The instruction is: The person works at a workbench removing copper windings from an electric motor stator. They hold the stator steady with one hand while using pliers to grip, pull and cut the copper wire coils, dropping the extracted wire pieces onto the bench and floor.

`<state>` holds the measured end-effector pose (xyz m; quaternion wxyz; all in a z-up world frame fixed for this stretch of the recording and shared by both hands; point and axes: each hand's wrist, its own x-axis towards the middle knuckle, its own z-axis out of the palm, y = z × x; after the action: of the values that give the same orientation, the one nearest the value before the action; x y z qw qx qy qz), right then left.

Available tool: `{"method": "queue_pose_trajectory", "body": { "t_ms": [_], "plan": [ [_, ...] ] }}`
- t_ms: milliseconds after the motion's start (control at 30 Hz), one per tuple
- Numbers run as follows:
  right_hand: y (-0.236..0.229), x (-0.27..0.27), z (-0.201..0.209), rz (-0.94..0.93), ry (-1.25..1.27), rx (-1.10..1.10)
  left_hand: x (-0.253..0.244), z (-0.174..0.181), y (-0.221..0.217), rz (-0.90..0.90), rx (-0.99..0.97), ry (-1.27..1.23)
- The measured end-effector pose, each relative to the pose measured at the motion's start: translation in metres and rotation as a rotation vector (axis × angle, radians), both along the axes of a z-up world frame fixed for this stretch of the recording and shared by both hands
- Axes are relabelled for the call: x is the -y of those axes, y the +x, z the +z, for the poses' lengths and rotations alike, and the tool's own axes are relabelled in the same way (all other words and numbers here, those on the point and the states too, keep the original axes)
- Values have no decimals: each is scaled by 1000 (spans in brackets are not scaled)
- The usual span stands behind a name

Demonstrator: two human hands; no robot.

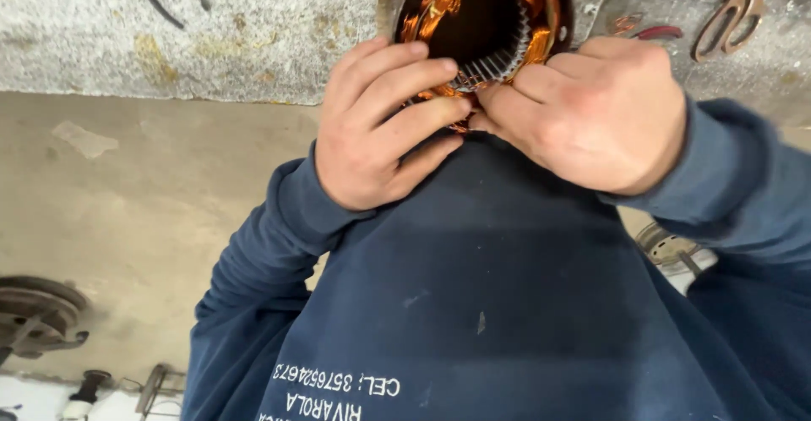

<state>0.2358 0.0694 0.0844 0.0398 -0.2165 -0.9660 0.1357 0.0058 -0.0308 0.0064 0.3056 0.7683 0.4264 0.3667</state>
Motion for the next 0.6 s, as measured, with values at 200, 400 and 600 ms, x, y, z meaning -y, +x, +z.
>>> {"method": "queue_pose_trajectory", "body": {
  "t_ms": [200,400,600],
  "plan": [
    [2,-15,-10,338,209,72,5,-11,6,77,-80,38],
    [6,-21,-31,496,256,1,7,-14,5,36,-130,44],
    [7,-23,-26,527,220,44,1,-9,6,25,-206,93]
  ]
}}
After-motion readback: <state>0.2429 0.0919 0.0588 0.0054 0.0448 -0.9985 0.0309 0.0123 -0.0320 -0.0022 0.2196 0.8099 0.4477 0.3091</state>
